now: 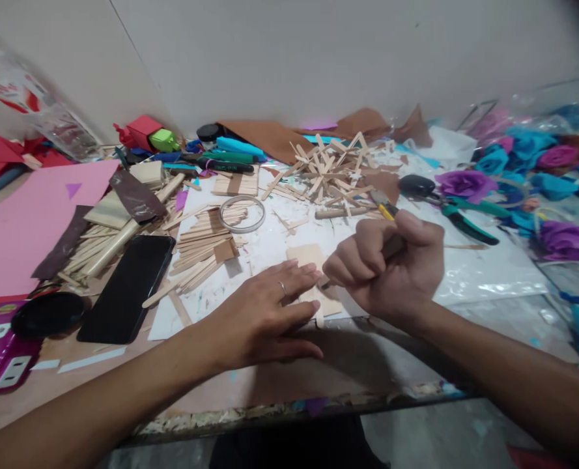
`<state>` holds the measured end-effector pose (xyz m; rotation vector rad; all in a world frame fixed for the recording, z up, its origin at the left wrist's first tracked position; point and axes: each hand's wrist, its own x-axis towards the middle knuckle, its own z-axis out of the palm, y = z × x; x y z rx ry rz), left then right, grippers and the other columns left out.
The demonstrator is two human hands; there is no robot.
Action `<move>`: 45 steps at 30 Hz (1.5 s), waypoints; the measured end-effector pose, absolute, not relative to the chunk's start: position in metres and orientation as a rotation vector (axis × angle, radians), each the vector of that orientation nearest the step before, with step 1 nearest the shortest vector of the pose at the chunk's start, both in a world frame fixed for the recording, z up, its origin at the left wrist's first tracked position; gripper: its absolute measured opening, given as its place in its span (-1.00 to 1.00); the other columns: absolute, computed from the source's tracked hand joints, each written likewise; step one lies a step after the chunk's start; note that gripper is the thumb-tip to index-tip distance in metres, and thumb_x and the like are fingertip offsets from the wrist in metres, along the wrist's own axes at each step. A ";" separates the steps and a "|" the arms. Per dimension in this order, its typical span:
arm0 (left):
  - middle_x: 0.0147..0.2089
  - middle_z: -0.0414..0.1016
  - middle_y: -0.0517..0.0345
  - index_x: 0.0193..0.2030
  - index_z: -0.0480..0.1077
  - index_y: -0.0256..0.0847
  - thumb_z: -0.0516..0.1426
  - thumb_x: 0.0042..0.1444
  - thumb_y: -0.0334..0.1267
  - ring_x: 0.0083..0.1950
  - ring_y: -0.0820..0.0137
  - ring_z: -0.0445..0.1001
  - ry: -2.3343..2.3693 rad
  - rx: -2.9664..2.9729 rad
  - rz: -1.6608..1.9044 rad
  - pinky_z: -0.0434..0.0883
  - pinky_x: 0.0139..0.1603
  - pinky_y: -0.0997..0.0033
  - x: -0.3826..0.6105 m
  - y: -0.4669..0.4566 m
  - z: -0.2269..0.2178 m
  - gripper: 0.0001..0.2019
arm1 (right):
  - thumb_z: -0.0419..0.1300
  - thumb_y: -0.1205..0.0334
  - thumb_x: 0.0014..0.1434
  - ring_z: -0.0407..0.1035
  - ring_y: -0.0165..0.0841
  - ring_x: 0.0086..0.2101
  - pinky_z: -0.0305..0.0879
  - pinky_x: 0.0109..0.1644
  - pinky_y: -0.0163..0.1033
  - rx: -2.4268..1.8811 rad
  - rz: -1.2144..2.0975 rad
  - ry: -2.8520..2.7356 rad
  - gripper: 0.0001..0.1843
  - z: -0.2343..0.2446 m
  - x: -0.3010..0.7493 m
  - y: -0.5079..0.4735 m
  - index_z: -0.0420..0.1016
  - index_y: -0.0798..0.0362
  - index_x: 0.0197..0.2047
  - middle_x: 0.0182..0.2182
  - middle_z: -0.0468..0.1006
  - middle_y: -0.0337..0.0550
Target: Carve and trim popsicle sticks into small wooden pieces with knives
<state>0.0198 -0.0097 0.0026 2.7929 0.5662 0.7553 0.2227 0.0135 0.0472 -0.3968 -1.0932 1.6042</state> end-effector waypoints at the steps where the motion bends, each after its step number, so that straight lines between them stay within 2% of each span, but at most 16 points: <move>1: 0.33 0.45 -0.32 -0.03 0.50 -0.24 0.27 0.25 0.08 0.35 0.05 0.45 0.558 2.783 0.735 0.30 0.48 -0.11 0.020 -0.010 0.003 -0.60 | 0.13 -0.34 0.29 -0.23 -0.52 -0.74 -0.16 -0.63 -0.31 -0.389 1.610 -1.097 -0.23 0.047 0.223 0.013 0.04 0.01 -0.71 -0.81 -0.09 -0.38; 7: 0.33 0.40 -0.32 -0.13 0.51 -0.25 0.26 0.27 0.03 0.31 0.06 0.47 0.584 2.709 0.624 0.27 0.49 -0.11 0.023 -0.010 0.007 -0.67 | 0.10 -0.31 0.32 -0.25 -0.53 -0.75 -0.20 -0.66 -0.33 -0.310 1.613 -1.100 -0.23 0.048 0.219 0.012 0.01 0.02 -0.71 -0.82 -0.12 -0.39; 13: 0.33 0.42 -0.25 -0.11 0.50 -0.22 0.22 0.31 -0.25 0.31 0.12 0.47 0.604 2.696 0.691 0.31 0.47 -0.10 0.023 -0.011 0.002 -0.90 | 0.06 -0.34 0.33 -0.28 -0.55 -0.76 -0.21 -0.66 -0.33 -0.313 1.572 -1.051 -0.20 0.046 0.215 0.011 -0.06 0.03 -0.71 -0.82 -0.14 -0.40; 20: 0.32 0.42 -0.24 -0.13 0.50 -0.22 0.20 0.34 -0.22 0.29 0.12 0.48 0.619 2.698 0.662 0.32 0.45 -0.12 0.024 -0.011 0.004 -0.88 | 0.08 -0.24 0.35 -0.20 -0.51 -0.76 -0.13 -0.64 -0.30 -0.244 1.631 -1.170 -0.26 0.044 0.222 0.014 0.02 0.00 -0.71 -0.80 -0.10 -0.40; 25: 0.31 0.41 -0.25 -0.16 0.49 -0.25 0.18 0.36 -0.23 0.26 0.09 0.46 0.607 2.683 0.658 0.43 0.31 -0.03 0.025 -0.011 0.005 -0.87 | 0.13 0.01 0.29 -0.12 -0.49 -0.74 -0.07 -0.58 -0.26 -0.218 1.645 -1.276 -0.40 0.044 0.225 0.015 0.07 0.01 -0.71 -0.79 -0.05 -0.38; 31: 0.26 0.42 -0.22 -0.17 0.50 -0.27 0.17 0.36 -0.27 0.18 0.13 0.48 0.621 2.627 0.612 0.50 0.12 0.12 0.027 -0.010 0.012 -0.87 | 0.08 0.02 0.31 -0.12 -0.47 -0.70 -0.07 -0.54 -0.24 -0.176 1.716 -1.420 -0.41 0.046 0.231 0.022 0.07 0.00 -0.70 -0.78 -0.06 -0.37; 35: 0.30 0.40 -0.21 -0.15 0.50 -0.26 0.16 0.36 -0.24 0.20 0.12 0.47 0.596 2.598 0.589 0.48 0.16 0.09 0.028 -0.009 0.014 -0.86 | 0.01 0.05 0.36 -0.15 -0.47 -0.69 -0.08 -0.54 -0.25 -0.077 1.807 -1.442 -0.43 0.046 0.235 0.030 0.06 0.00 -0.68 -0.75 -0.06 -0.36; 39: 0.29 0.43 -0.21 -0.14 0.49 -0.26 0.17 0.37 -0.19 0.25 0.08 0.45 0.568 2.605 0.596 0.39 0.31 -0.02 0.027 -0.007 0.012 -0.83 | 0.00 0.09 0.34 -0.19 -0.50 -0.68 -0.13 -0.55 -0.28 0.068 1.844 -1.393 -0.49 0.040 0.237 0.033 0.04 -0.01 -0.64 -0.72 -0.07 -0.39; 45: 0.15 0.51 -0.18 -0.14 0.49 -0.22 0.15 0.38 -0.20 0.20 0.13 0.50 0.583 2.604 0.589 0.33 0.39 -0.04 0.027 -0.008 0.012 -0.85 | 0.04 0.10 0.29 -0.25 -0.49 -0.64 -0.22 -0.53 -0.26 0.074 1.902 -1.390 -0.52 0.035 0.241 0.030 -0.04 -0.02 -0.60 -0.70 -0.10 -0.39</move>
